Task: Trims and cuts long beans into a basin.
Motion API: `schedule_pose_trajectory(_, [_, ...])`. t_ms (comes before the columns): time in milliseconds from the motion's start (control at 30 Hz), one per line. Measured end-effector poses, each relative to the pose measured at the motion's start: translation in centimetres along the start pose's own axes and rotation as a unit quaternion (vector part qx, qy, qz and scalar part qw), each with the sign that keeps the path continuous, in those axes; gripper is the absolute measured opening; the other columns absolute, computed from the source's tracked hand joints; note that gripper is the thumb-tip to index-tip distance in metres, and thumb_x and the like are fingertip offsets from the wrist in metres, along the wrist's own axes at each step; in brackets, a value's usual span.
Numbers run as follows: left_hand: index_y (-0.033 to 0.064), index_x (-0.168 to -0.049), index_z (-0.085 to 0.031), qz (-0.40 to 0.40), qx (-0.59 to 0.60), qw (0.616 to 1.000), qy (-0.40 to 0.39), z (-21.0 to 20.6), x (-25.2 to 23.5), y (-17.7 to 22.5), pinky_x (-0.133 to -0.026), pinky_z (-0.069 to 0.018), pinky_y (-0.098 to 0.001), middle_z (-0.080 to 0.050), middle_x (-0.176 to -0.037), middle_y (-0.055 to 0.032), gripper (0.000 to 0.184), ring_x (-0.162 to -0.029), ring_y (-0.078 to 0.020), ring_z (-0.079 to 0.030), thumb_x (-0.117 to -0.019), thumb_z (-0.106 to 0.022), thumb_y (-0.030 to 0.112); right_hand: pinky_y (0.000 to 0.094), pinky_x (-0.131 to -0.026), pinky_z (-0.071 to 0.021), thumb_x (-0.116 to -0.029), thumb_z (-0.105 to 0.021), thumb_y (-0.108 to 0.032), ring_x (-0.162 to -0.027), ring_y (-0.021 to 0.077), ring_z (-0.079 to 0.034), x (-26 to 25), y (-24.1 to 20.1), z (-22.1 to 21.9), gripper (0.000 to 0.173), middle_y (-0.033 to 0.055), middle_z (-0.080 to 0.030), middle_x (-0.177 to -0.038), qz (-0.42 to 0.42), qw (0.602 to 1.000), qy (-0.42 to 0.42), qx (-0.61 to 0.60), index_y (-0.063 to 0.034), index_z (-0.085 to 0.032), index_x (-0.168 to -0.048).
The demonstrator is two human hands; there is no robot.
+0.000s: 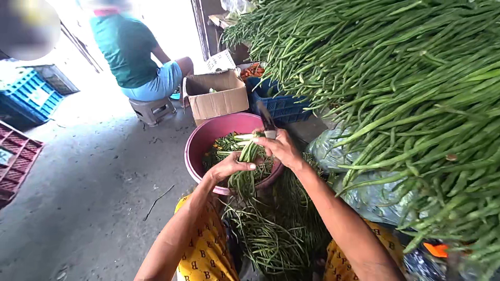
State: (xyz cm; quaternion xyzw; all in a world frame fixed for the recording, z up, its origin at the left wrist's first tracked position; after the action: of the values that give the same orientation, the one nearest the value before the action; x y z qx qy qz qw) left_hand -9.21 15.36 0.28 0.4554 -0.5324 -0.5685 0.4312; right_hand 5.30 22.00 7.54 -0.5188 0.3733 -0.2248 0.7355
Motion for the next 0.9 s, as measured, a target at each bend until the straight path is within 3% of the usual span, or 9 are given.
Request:
schedule_pose_trajectory(100, [0.0058,-0.109,-0.065,0.004,0.071,0.997,0.029,1.4,-0.2,-1.5,-0.085,-0.0614,-0.0307,-0.077,-0.089,0.0003,0.020,-0.085,-0.0113,-0.075,-0.0906,-0.064,0.014,0.0174,-0.046,-0.0433,-0.0998,-0.062,-0.010,-0.050,0.0018,-0.047,-1.3,1.9,-0.3,0.027,-0.0005,-0.062,-0.078,-0.055,0.995,0.029,-0.077,-0.0038,-0.062,-0.126])
schedule_pose_trajectory(167, [0.0015,-0.119,-0.057,0.016,0.047,0.996,0.073,2.3,-0.7,-2.3,-0.075,-0.0622,-0.0291,-0.072,-0.085,0.0001,0.024,-0.074,-0.0108,-0.071,-0.0952,-0.058,0.005,0.0220,-0.057,-0.0461,-0.1049,-0.058,-0.023,-0.062,0.0057,-0.050,-1.6,4.7,-0.4,0.043,0.0026,-0.060,-0.091,-0.130,0.991,0.030,-0.026,-0.0074,-0.048,-0.144])
schedule_pose_trajectory(233, [-0.0001,-0.132,-0.052,0.031,0.010,0.994,0.104,3.3,-1.3,-3.4,-0.071,-0.0593,-0.0256,-0.067,-0.095,-0.0024,0.035,-0.074,-0.0081,-0.066,-0.0990,-0.060,0.008,0.0273,-0.068,-0.0472,-0.1114,-0.039,-0.039,-0.073,0.0107,-0.053,-1.0,7.8,-0.5,0.048,0.0053,-0.059,-0.096,-0.204,0.978,0.035,0.035,-0.0066,-0.047,-0.145])
schedule_pose_trajectory(300, [-0.0010,-0.142,-0.045,0.044,-0.009,0.992,0.122,4.3,-1.5,-4.0,-0.084,-0.0578,-0.0266,-0.065,-0.115,-0.0084,0.045,-0.092,-0.0082,-0.066,-0.1034,-0.059,0.017,0.0289,-0.072,-0.0468,-0.1138,-0.028,-0.036,-0.076,0.0129,-0.052,-0.4,10.1,-1.0,0.050,0.0072,-0.056,-0.094,-0.241,0.967,0.051,0.056,-0.0020,-0.052,-0.141])
schedule_pose_trajectory(400, [-0.0015,-0.144,-0.045,0.071,-0.052,0.987,0.138,5.0,-1.7,-4.7,-0.096,-0.0550,-0.0304,-0.064,-0.124,-0.0137,0.050,-0.105,-0.0111,-0.066,-0.1039,-0.060,0.024,0.0338,-0.074,-0.0511,-0.1133,-0.035,-0.029,-0.080,0.0180,-0.057,0.2,12.5,-1.9,0.044,0.0154,-0.057,-0.106,-0.279,0.956,0.027,0.084,0.0011,-0.044,-0.144])
schedule_pose_trajectory(533, [-0.0021,-0.127,-0.057,0.108,-0.113,0.980,0.126,5.4,-2.1,-5.6,-0.073,-0.0555,-0.0255,-0.065,-0.097,-0.0051,0.033,-0.076,-0.0064,-0.063,-0.1029,-0.061,0.020,0.0350,-0.079,-0.0506,-0.1116,-0.042,-0.026,-0.085,0.0190,-0.058,0.1,13.4,-3.5,0.043,0.0166,-0.060,-0.113,-0.299,0.947,-0.034,0.111,0.0000,-0.045,-0.146])
schedule_pose_trajectory(633, [-0.0047,-0.128,-0.057,0.118,-0.126,0.979,0.109,5.1,-2.2,-5.9,-0.084,-0.0556,-0.0286,-0.069,-0.101,-0.0073,0.032,-0.085,-0.0086,-0.066,-0.1039,-0.057,0.016,0.0298,-0.068,-0.0469,-0.1117,-0.042,-0.031,-0.074,0.0137,-0.052,0.0,13.4,-4.5,0.042,0.0094,-0.056,-0.099,-0.313,0.943,-0.057,0.098,-0.0038,-0.049,-0.143])
schedule_pose_trajectory(800, [-0.0052,-0.136,-0.050,0.122,-0.136,0.978,0.105,5.0,-2.4,-6.4,-0.083,-0.0549,-0.0276,-0.065,-0.110,-0.0123,0.042,-0.088,-0.0095,-0.064,-0.1012,-0.063,0.015,0.0255,-0.060,-0.0428,-0.1126,-0.039,-0.030,-0.065,0.0100,-0.047,-0.1,13.9,-4.7,0.039,0.0046,-0.051,-0.089,-0.337,0.936,-0.068,0.071,-0.0040,-0.052,-0.138])
schedule_pose_trajectory(900, [-0.0043,-0.137,-0.051,0.118,-0.175,0.971,0.114,5.2,-2.7,-6.9,-0.087,-0.0546,-0.0311,-0.066,-0.114,-0.0152,0.042,-0.092,-0.0128,-0.065,-0.1019,-0.061,0.016,0.0249,-0.057,-0.0416,-0.1112,-0.041,-0.038,-0.062,0.0091,-0.045,-0.2,14.0,-4.7,0.042,0.0021,-0.050,-0.084,-0.343,0.935,-0.065,0.058,-0.0044,-0.056,-0.132])
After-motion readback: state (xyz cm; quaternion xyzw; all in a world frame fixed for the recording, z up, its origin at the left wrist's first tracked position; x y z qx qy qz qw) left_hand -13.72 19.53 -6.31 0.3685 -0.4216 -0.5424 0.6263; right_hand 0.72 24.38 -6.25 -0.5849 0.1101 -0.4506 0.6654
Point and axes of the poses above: each hand's wrist, its own x-axis away from the middle knuckle, its own z-axis out of the back of the hand, y = z × x, the point moved 5 cm from there along -x, towards the middle knuckle
